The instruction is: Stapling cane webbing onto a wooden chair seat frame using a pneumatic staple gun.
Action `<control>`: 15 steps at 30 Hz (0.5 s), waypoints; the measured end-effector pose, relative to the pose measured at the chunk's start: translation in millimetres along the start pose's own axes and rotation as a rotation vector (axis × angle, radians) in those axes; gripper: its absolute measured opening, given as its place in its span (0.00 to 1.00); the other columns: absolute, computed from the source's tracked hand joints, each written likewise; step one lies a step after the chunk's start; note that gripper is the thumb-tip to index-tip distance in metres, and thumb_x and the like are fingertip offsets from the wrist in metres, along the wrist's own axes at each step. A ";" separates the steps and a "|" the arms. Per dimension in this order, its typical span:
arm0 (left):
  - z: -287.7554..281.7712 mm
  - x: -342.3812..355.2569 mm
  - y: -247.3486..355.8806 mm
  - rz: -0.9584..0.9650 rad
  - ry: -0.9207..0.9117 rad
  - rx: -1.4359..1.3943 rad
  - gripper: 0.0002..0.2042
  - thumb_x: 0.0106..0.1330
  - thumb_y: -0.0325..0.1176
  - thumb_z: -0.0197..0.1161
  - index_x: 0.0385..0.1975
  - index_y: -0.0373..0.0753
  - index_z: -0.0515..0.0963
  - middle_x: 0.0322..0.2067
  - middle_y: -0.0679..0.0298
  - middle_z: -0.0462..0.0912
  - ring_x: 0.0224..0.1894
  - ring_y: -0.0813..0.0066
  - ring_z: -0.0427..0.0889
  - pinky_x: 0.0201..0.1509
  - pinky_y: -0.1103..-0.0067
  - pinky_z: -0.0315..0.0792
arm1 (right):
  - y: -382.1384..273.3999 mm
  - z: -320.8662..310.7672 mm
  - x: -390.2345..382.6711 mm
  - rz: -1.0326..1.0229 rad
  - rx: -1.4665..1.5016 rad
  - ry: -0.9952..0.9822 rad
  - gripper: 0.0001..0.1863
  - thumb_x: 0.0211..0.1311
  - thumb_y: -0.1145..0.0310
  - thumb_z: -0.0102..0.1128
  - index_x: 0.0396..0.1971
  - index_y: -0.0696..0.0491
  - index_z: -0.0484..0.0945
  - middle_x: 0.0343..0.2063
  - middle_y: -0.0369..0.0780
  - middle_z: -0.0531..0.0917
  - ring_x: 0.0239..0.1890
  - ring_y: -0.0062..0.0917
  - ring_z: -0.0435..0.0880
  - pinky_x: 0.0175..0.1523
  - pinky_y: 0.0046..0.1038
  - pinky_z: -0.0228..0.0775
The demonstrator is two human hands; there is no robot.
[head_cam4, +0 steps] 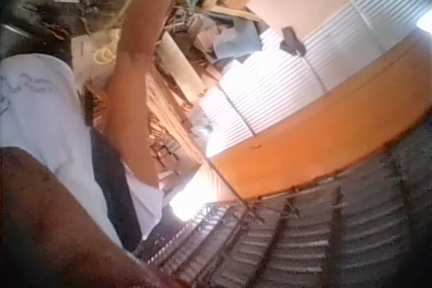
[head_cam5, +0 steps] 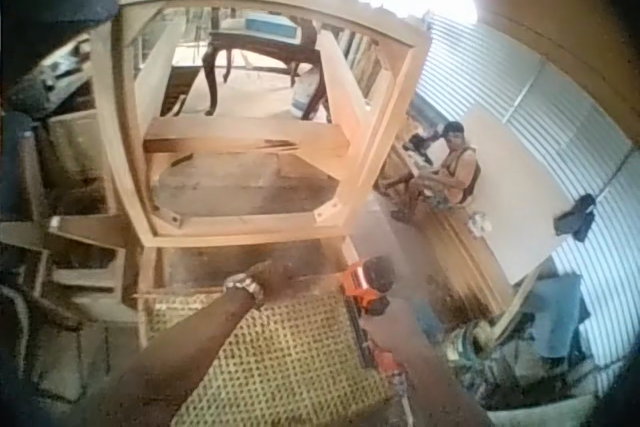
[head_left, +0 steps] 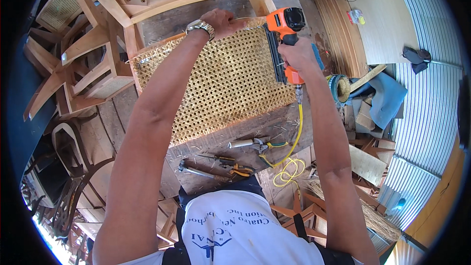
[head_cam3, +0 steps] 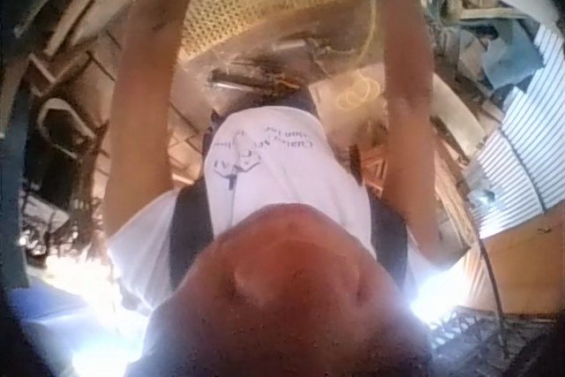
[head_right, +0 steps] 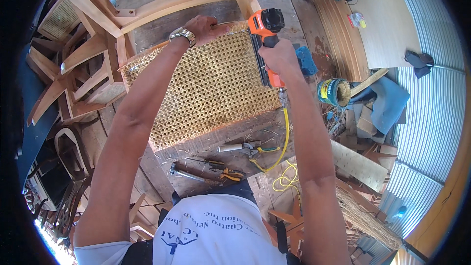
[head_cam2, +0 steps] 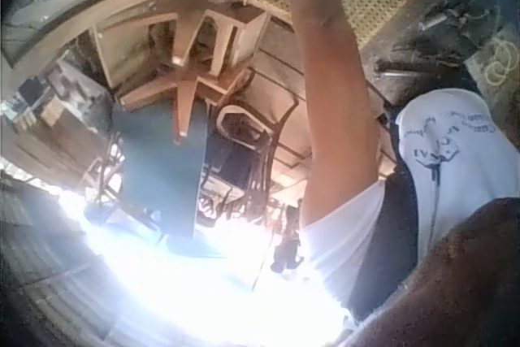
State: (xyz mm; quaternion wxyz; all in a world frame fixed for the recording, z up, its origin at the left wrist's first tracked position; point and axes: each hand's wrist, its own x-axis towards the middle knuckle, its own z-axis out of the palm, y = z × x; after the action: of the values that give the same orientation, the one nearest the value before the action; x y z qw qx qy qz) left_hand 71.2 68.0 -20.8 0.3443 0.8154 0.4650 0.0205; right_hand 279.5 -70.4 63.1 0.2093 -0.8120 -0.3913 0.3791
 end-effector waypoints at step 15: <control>11.0 10.6 -19.7 0.071 0.071 -0.099 0.35 0.60 0.72 0.57 0.28 0.38 0.83 0.22 0.58 0.82 0.29 0.65 0.82 0.37 0.68 0.74 | -5.9 -14.1 -7.2 -0.042 0.156 -0.124 0.04 0.52 0.73 0.64 0.26 0.55 0.78 0.16 0.34 0.76 0.17 0.19 0.74 0.24 0.27 0.72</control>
State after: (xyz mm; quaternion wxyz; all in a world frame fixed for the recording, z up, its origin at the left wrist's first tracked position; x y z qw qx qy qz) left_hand 66.5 76.7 -43.7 0.3665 0.8121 0.4461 0.0845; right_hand 284.8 -73.2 79.0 0.2551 -0.7599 -0.3897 0.4534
